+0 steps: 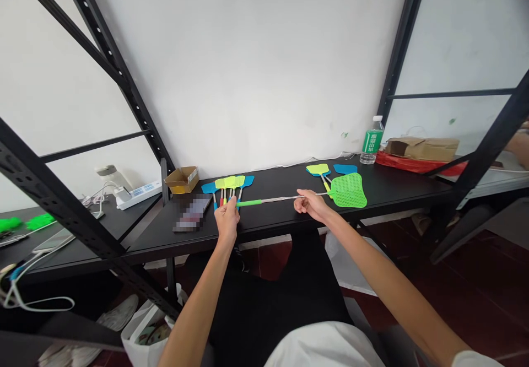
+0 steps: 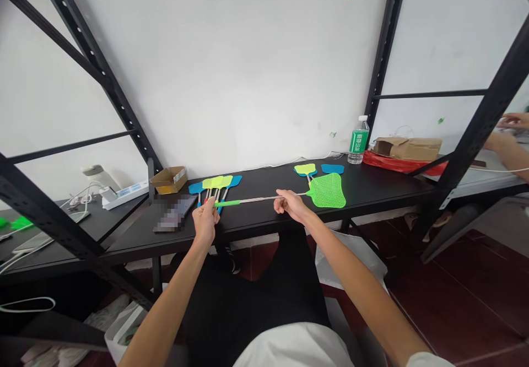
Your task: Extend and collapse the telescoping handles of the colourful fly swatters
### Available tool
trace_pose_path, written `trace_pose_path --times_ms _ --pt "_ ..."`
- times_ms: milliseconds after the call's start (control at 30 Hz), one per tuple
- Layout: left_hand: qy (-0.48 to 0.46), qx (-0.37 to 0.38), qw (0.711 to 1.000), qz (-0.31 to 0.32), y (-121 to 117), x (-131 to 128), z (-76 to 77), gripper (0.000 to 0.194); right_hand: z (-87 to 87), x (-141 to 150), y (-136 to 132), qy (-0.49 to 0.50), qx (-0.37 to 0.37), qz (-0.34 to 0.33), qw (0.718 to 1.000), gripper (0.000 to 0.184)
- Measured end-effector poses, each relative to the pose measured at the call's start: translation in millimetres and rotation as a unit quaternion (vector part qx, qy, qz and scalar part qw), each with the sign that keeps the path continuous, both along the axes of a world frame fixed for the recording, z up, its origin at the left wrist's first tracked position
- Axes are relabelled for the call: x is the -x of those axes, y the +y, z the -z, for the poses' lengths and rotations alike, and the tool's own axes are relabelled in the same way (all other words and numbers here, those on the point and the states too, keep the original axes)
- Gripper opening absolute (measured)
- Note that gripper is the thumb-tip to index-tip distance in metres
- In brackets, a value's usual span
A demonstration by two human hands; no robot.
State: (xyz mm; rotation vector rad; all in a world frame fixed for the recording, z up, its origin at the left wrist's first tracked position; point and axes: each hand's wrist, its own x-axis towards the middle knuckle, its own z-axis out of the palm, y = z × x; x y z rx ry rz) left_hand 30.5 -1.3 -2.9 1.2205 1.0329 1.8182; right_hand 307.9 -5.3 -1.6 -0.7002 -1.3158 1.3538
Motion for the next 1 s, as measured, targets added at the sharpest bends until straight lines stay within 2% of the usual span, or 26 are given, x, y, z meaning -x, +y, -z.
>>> trace_pose_path --times_ms 233,400,633,867,1000 --pt "-0.06 0.005 0.998 -0.021 -0.5 0.7 -4.0 0.056 4.5 -0.3 3.8 -0.053 -0.023 -0.03 0.998 0.053" --pt "-0.07 0.0 0.997 -0.015 0.2 1.6 -4.0 0.055 5.1 -0.4 4.5 -0.036 -0.032 -0.02 0.999 0.044" --pt "0.039 -0.009 0.997 0.062 -2.6 3.0 -2.2 0.058 0.8 -0.8 2.6 0.074 -0.013 0.001 0.997 0.04" --pt "0.164 -0.017 0.982 0.089 -9.4 4.5 -6.8 0.058 0.5 1.7 2.8 0.059 -0.008 -0.004 0.998 0.046" --pt "0.167 -0.03 0.979 0.116 -11.2 6.1 -9.0 0.056 -3.5 3.7 -1.3 0.047 -0.012 0.004 0.999 0.054"
